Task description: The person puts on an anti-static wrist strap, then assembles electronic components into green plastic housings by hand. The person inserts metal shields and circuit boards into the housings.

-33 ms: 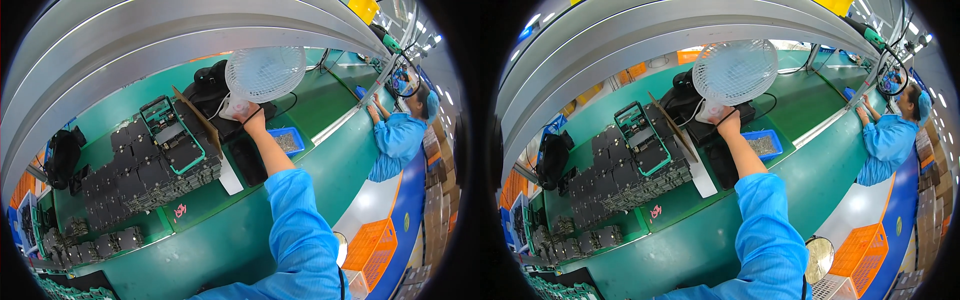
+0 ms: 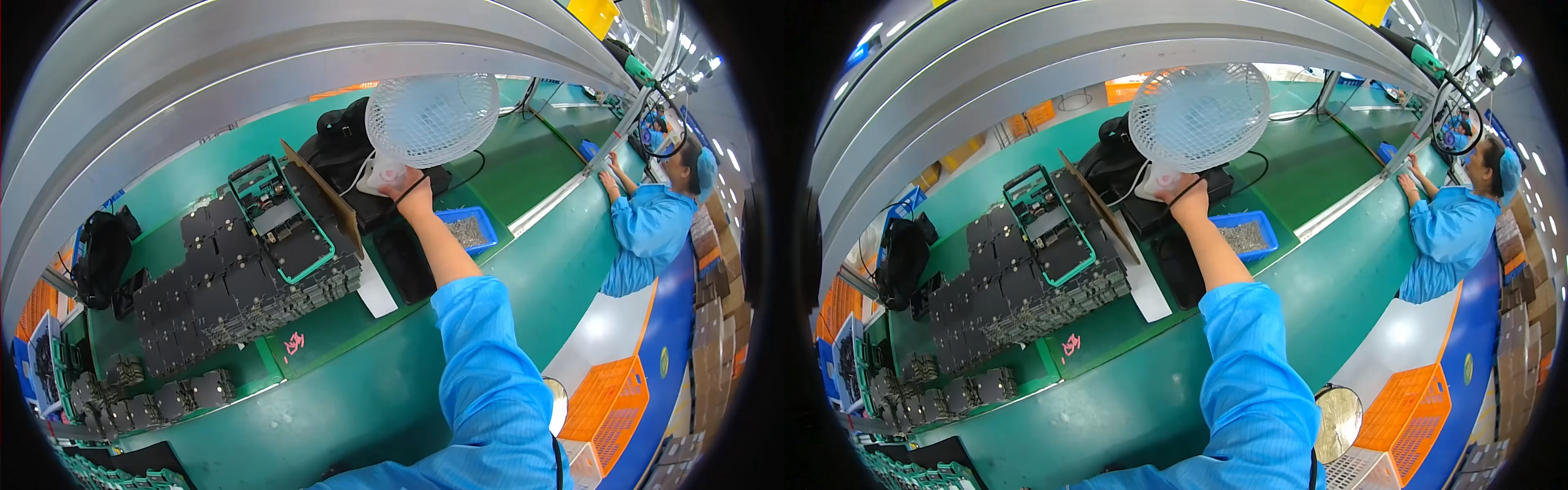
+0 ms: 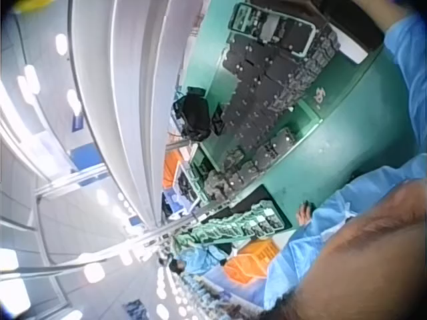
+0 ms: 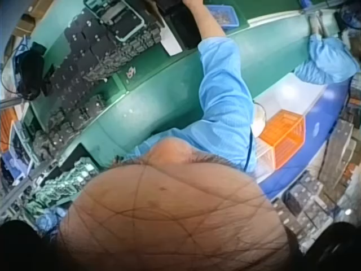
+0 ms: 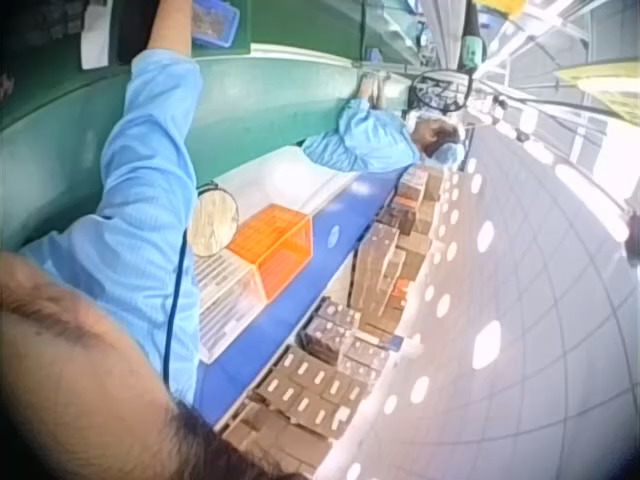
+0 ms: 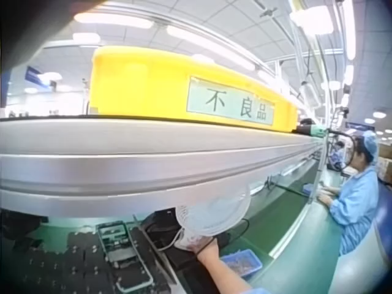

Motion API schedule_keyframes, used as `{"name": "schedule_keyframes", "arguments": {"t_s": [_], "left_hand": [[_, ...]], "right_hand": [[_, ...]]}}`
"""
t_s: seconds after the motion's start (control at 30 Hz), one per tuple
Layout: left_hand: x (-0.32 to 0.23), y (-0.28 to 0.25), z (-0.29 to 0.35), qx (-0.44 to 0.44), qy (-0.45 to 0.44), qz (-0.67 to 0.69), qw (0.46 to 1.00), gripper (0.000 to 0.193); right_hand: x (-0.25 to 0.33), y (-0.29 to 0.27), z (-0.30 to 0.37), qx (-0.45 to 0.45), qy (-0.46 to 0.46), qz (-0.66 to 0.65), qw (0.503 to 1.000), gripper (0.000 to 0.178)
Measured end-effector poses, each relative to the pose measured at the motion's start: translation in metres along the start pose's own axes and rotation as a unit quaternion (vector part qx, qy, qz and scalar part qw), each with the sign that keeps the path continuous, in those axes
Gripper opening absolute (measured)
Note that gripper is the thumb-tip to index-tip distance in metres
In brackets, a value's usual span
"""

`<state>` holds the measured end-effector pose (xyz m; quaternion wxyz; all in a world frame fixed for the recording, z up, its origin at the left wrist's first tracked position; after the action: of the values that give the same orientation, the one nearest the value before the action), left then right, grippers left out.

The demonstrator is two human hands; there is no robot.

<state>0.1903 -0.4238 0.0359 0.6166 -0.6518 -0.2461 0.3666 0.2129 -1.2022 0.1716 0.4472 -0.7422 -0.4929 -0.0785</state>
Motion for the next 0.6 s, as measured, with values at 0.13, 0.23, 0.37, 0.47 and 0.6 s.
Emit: {"name": "schedule_keyframes", "arguments": {"t_s": [0.13, 0.23, 0.37, 0.47, 0.6], "left_hand": [[-0.002, 0.004, -0.003, -0.001, 0.011, 0.022, 1.0, 0.039], [-0.004, 0.006, -0.003, 0.001, 0.022, 0.038, 0.999, 0.039], [-0.004, 0.005, -0.004, -0.005, 0.038, 0.057, 0.998, 0.039], [0.0, 0.007, -0.003, -0.011, 0.052, 0.079, 0.996, 0.039], [0.011, 0.015, 0.006, -0.028, 0.069, 0.111, 0.991, 0.04]], "right_hand": [[0.011, -0.004, 0.009, -0.032, -0.009, 0.041, 0.999, 0.071], [0.013, -0.009, 0.017, -0.067, -0.039, 0.057, 0.995, 0.067], [0.009, -0.022, 0.03, -0.104, -0.059, -0.009, 0.993, 0.054], [0.003, -0.044, 0.044, -0.118, -0.045, -0.012, 0.992, 0.046], [0.006, -0.099, 0.065, -0.169, -0.056, 0.048, 0.983, 0.038]]}}
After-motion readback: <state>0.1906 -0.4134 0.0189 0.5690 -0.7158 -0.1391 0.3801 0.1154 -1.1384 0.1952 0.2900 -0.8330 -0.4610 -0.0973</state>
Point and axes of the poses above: each hand's wrist, its own z-axis away from the middle knuckle, its own y-axis out of the palm, x = y × z, the point moved 10 cm from there along -z, towards the middle knuckle, and after that the axes turned 12 degrees about -x, right-handed, at the moved point
